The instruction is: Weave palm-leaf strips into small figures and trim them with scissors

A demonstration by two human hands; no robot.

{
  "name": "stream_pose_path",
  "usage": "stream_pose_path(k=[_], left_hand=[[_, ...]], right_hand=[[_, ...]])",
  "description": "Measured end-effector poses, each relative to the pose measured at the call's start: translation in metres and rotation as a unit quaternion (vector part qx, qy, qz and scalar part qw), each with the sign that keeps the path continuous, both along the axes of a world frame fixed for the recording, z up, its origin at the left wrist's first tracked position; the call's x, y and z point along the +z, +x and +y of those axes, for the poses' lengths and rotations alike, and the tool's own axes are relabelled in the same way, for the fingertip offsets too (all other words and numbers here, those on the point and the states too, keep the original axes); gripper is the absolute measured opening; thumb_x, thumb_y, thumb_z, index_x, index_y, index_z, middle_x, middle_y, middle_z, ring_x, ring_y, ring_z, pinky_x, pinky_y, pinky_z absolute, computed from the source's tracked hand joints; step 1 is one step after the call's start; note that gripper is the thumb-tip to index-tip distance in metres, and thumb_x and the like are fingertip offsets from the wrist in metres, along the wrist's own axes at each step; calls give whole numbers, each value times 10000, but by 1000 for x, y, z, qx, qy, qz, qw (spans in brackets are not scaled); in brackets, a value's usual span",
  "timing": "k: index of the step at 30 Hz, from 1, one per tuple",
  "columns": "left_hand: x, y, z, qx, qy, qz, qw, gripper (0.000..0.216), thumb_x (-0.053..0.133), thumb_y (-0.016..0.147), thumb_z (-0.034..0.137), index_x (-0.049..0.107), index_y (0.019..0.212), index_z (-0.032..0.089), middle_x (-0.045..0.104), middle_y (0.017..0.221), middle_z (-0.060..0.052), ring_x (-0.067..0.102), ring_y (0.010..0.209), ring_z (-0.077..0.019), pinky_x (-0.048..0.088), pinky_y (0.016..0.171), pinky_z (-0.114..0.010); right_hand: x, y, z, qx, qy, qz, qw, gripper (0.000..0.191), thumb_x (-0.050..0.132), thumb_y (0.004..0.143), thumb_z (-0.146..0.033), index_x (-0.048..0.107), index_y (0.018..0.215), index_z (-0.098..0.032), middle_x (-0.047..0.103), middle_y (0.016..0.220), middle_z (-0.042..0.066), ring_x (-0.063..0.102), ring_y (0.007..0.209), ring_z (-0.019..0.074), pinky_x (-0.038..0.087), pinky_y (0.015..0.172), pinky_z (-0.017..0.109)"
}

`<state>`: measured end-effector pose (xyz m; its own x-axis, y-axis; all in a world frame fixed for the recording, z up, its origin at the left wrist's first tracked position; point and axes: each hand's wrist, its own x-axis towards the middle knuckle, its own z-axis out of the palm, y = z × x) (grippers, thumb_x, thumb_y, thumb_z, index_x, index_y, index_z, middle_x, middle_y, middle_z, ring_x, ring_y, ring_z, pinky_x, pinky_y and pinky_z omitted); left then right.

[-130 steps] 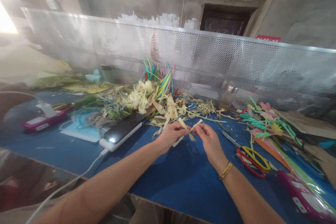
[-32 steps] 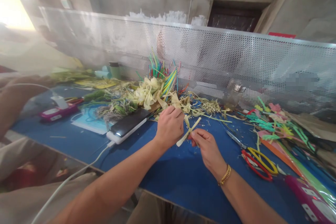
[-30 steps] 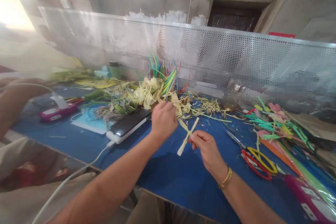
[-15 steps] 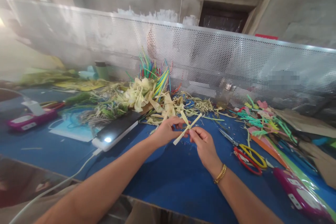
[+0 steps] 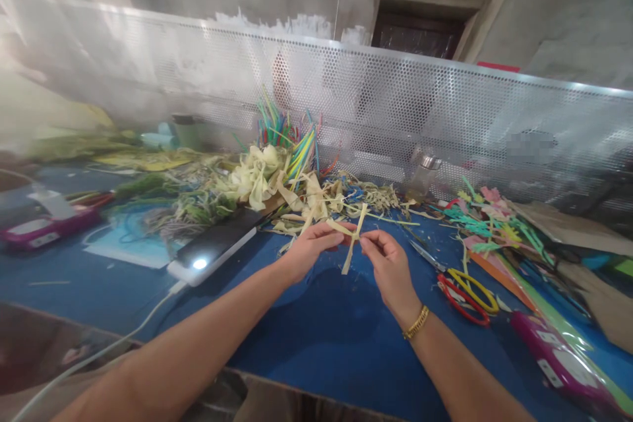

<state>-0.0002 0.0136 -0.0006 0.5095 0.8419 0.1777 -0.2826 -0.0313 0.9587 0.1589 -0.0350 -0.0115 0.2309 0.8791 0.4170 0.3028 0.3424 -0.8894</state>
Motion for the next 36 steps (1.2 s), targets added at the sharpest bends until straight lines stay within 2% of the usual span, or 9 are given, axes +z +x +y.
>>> stream_pose_path(k=[4,12,21,24,27,29,32,34,36], left_hand=[[-2,5,-1,-4,-23,-11,1000,365,812,595,233,706,935,149,717,833,-49,634,770,-152,465,779,-288],[-2,4,1,30,-1,33,999,264,789,605,294,662,775,137,651,631,-10,600,620,-128,468,642,-252],[-4,-1,7,47,72,151,985,156,711,646,257,682,735,132,604,549,0,504,514,-107,351,492,-218],[-4,-3,9,44,75,150,985,155,717,647,260,691,729,131,613,550,-4,508,521,-110,340,493,-219],[-1,-6,9,26,29,113,993,213,750,644,280,693,782,129,630,568,-5,536,549,-111,374,532,-220],[2,-8,7,-16,-35,67,997,302,765,654,279,685,910,141,676,652,-24,591,625,-125,423,602,-230],[6,-10,5,-101,-120,-18,987,456,734,713,268,617,1147,188,716,899,-76,652,807,-154,464,713,-253],[6,-9,4,-134,-131,-48,981,497,715,734,255,585,1212,202,703,977,-94,658,828,-154,460,690,-238],[4,-6,3,-137,-104,-49,984,528,744,700,228,594,1204,191,703,913,-84,648,757,-139,441,632,-220]], right_hand=[[1,0,0,-6,-7,-43,999,132,608,790,-322,644,758,-199,667,733,9,592,699,163,446,684,263],[8,-1,-5,11,-3,-163,987,156,558,819,-281,644,715,-202,658,645,5,592,637,160,433,630,251],[12,1,-6,15,-13,-181,983,165,593,795,-287,646,656,-215,669,604,18,603,600,178,419,585,264],[11,3,-4,24,-16,-169,985,182,594,795,-304,644,644,-214,662,598,15,593,594,174,420,593,267],[8,4,-1,24,-32,-141,989,198,600,792,-333,645,647,-205,658,606,13,583,608,167,423,624,272],[4,4,1,25,-47,-83,995,198,612,784,-355,652,670,-198,659,625,11,581,627,165,429,655,280],[0,2,3,46,-58,55,996,194,634,769,-377,662,723,-191,662,664,7,578,652,158,440,684,290],[-1,-2,3,54,-54,119,990,188,648,762,-372,664,732,-187,651,668,2,562,649,148,442,680,287],[0,-6,0,58,-47,135,988,185,647,766,-362,664,719,-185,641,665,3,548,644,143,443,670,284]])
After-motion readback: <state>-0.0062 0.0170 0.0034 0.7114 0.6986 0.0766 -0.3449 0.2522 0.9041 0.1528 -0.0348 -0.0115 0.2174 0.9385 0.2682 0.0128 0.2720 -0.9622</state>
